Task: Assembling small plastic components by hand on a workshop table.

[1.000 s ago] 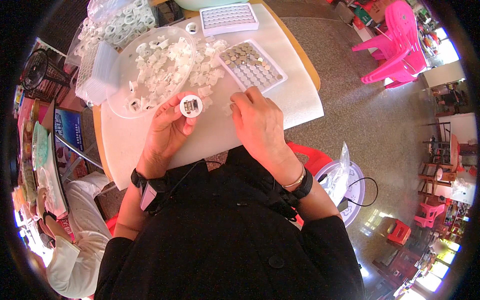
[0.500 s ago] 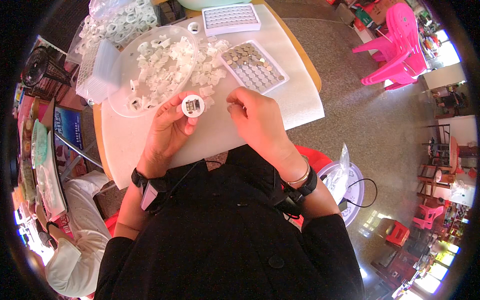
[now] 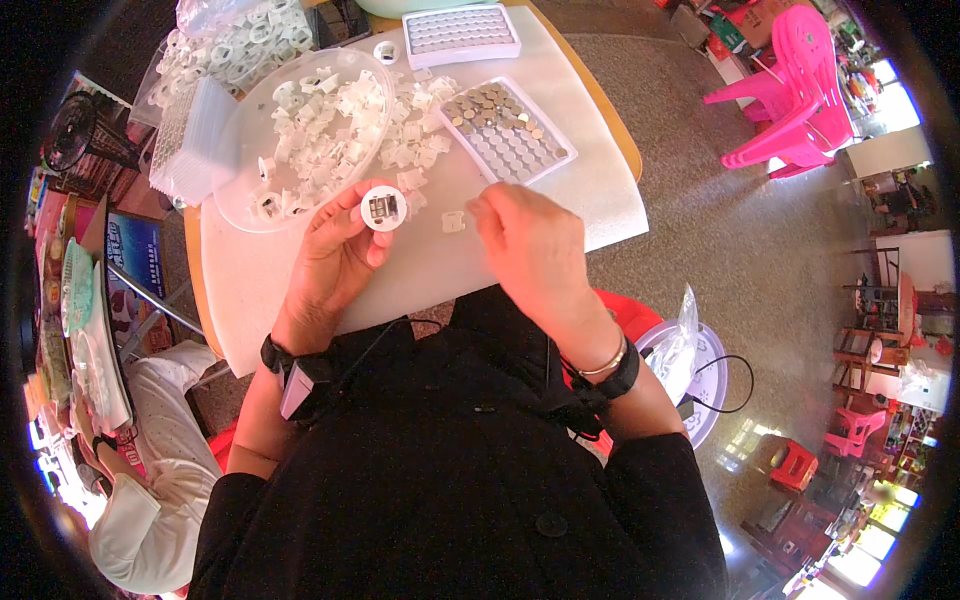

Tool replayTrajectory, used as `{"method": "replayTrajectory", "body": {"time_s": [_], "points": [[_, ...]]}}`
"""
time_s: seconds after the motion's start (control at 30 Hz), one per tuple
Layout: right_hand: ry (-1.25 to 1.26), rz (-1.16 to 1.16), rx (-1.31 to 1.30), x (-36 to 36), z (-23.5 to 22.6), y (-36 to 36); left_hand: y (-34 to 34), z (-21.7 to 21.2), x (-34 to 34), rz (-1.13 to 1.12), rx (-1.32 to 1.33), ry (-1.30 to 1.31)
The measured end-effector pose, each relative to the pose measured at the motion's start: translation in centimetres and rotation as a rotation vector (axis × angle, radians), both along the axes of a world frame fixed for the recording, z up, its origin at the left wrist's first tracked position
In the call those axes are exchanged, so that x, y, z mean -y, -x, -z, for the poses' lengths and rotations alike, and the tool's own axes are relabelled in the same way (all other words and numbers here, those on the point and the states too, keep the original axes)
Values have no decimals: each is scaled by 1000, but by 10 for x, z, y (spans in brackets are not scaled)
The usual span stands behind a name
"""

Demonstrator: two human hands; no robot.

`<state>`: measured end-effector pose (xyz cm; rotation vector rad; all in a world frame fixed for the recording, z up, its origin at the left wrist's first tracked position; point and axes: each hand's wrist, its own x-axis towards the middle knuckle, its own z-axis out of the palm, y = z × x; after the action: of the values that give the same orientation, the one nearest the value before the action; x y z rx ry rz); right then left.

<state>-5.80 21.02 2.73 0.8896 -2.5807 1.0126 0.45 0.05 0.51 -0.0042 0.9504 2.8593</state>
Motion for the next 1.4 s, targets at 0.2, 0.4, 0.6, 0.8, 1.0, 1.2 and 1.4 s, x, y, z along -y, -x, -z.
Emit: {"method": "replayTrajectory", "body": {"time_s": [0.2, 0.4, 0.6, 0.8, 1.0, 1.2, 1.4], "points": [[-157, -290, -234, -3, -2, 16, 0, 1, -1, 1, -3, -1], [-285, -333, -247, 4, 6, 14, 1, 0, -1, 2, -3, -3], [-30, -346, -94, 5, 6, 10, -1, -1, 1, -1, 2, -5], [-43, -414, -131, 13, 12, 14, 0, -2, -1, -11, 3, 26], [203, -231, -6, 11, 8, 11, 0, 4, 1, 4, -10, 2], [403, -207, 52, 15, -26, -2, -1, 0, -1, 8, -13, 31], [335, -305, -52, 26, -22, -7, -1, -6, -5, 5, -5, 95]]}}
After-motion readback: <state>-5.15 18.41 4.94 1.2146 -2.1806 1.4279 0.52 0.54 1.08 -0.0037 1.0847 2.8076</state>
